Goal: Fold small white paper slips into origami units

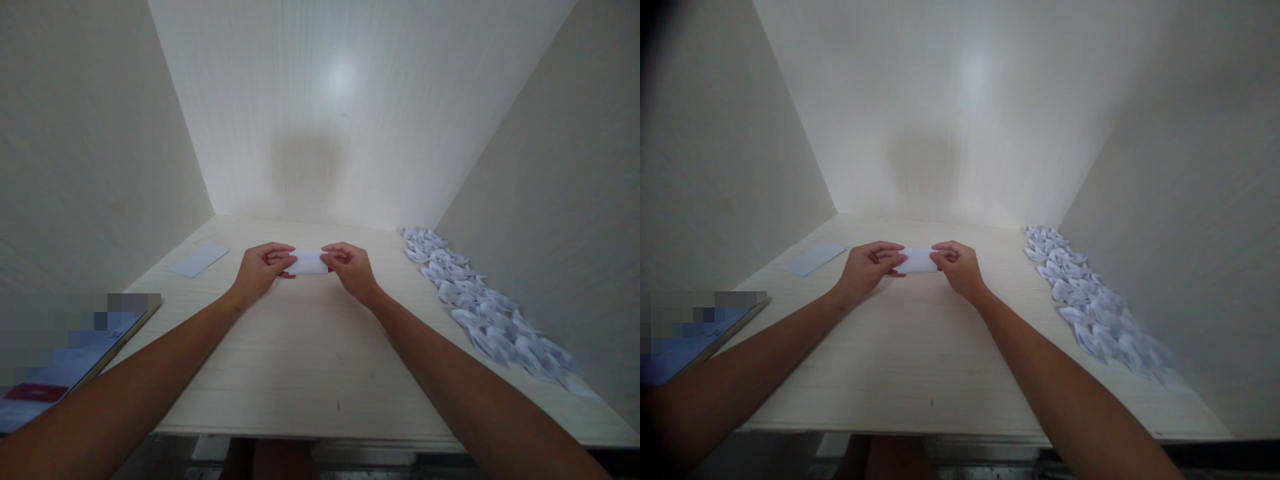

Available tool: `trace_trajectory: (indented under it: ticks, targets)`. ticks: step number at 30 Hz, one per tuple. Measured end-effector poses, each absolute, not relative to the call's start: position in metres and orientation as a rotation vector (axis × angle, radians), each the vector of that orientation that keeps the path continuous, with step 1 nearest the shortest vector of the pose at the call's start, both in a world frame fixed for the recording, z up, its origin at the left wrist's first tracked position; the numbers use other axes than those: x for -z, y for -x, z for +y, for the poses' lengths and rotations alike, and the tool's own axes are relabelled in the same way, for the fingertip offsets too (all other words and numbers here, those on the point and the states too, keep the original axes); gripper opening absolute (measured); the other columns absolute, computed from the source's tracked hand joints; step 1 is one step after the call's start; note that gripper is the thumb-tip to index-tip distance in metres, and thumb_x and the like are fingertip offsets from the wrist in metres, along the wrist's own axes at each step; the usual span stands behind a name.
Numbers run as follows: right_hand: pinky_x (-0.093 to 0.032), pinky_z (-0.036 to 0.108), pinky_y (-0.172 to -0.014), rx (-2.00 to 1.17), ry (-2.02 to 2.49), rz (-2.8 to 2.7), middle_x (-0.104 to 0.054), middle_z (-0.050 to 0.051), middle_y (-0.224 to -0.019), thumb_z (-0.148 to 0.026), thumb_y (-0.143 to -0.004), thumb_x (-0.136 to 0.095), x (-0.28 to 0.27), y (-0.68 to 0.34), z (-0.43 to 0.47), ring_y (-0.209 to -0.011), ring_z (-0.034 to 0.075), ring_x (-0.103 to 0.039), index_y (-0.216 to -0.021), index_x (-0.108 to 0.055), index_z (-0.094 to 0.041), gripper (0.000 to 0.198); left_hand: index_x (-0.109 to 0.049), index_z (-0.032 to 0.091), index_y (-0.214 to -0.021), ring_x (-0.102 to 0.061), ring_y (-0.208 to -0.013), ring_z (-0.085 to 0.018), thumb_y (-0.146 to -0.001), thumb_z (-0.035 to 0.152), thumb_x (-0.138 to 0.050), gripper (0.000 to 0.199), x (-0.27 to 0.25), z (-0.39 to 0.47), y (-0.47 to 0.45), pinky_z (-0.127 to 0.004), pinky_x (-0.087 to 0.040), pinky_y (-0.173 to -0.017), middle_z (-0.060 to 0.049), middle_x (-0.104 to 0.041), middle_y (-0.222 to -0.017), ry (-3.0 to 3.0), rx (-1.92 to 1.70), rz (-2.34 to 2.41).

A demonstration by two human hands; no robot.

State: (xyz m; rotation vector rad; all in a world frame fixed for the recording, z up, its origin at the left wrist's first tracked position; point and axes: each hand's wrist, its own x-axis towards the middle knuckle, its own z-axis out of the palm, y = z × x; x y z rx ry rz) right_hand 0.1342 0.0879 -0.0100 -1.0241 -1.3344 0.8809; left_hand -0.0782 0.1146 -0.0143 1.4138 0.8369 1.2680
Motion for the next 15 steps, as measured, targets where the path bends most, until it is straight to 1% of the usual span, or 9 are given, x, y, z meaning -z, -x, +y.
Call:
trace_trajectory:
  ticks: [5,10,15]
  targets:
    - [-0.055,0.03,-0.061,-0.916,1.005,-1.33,-0.075,0.004,-0.075,-0.041,-0.069,-0.085,0.0091,-0.1339,0.0862,-0.064,0.015,-0.067,-0.089,-0.073,-0.017,0.034,-0.076,0.012,-0.089,-0.074,-0.071,-0.023,-0.056,0.05,-0.096,0.054,0.0148,0.1152,0.0775,-0.041,-0.07,-0.063,-0.007,-0.076,-0.078,-1.393,-1.272,0.847]
    - [-0.052,0.028,-0.057,-0.918,1.029,-1.364,-0.075,0.005,-0.076,-0.044,-0.07,-0.085,0.0094,-0.1321,0.0832,-0.063,0.015,-0.066,-0.092,-0.074,-0.017,0.037,-0.076,0.011,-0.087,-0.073,-0.07,-0.021,-0.056,0.046,-0.096,0.051,0.0133,0.1126,0.0765,-0.037,-0.069,-0.059,-0.006,-0.076,-0.076,-1.38,-1.263,0.819]
    - [-0.05,0.028,-0.058,-0.887,1.052,-1.408,-0.075,0.005,-0.075,-0.043,-0.071,-0.084,0.0102,-0.1313,0.0824,-0.063,0.016,-0.066,-0.093,-0.075,-0.017,0.035,-0.077,0.012,-0.092,-0.074,-0.069,-0.021,-0.057,0.045,-0.096,0.051,0.0121,0.111,0.0757,-0.037,-0.069,-0.059,-0.005,-0.076,-0.076,-1.392,-1.25,0.791]
